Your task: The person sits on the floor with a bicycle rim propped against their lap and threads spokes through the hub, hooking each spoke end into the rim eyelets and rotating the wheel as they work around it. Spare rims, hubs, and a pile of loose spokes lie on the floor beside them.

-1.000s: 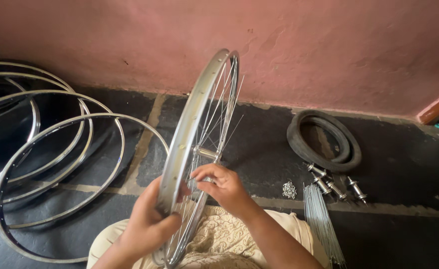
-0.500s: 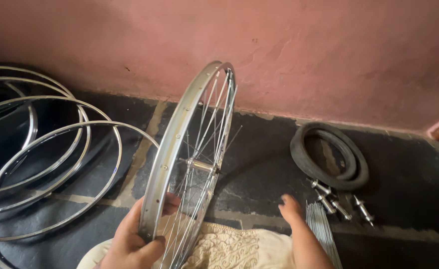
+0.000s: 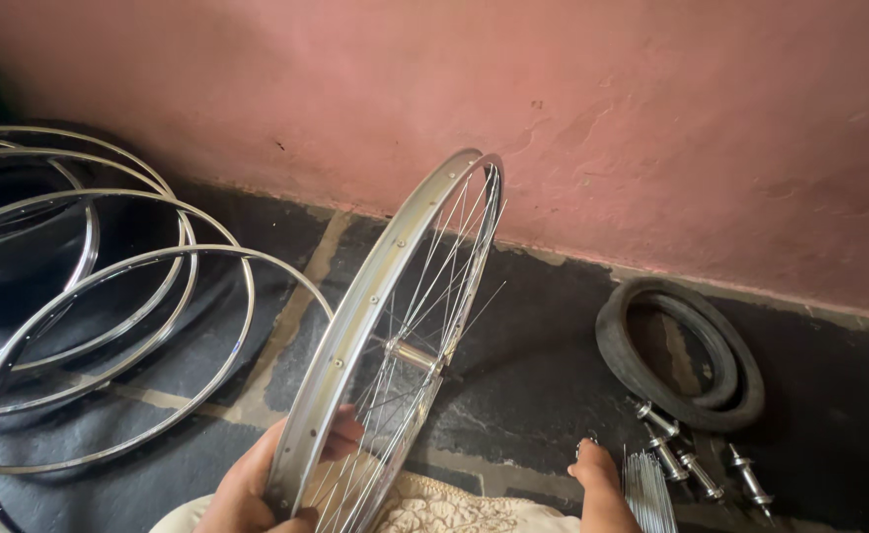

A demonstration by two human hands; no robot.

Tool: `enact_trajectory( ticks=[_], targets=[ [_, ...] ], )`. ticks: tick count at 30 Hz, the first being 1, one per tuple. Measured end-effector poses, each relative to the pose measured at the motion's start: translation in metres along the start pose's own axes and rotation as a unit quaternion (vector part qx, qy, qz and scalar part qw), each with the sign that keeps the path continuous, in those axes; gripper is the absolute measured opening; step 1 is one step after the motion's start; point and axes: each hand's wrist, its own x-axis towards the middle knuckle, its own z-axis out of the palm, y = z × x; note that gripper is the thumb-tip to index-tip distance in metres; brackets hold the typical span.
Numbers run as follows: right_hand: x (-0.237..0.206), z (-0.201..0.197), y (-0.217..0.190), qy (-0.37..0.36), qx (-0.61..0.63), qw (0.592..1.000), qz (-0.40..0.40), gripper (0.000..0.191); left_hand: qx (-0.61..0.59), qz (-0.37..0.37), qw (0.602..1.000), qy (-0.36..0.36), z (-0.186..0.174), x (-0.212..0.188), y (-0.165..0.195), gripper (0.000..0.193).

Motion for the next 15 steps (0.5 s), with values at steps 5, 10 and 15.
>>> enact_trajectory(
  ticks=[5, 10, 15],
  targets=[
    [-0.007, 0.007, -0.008, -0.017, -0.036, 0.999, 0.019, 0.039, 0.042, -0.017, 0.999, 0.004, -0.023, -0.007, -0.014, 0.1],
    [-0.018, 0.011, -0.014, 0.024, 0.089, 0.993, 0.078, 0.025, -0.01, 0.057, 0.998, -0.019, -0.034, -0.014, -0.032, 0.086],
    [-0.033, 0.015, -0.026, 0.086, 0.122, 0.988, 0.026, 0.026, -0.008, 0.036, 0.999, -0.028, -0.043, -0.026, -0.019, 0.09]
  ],
)
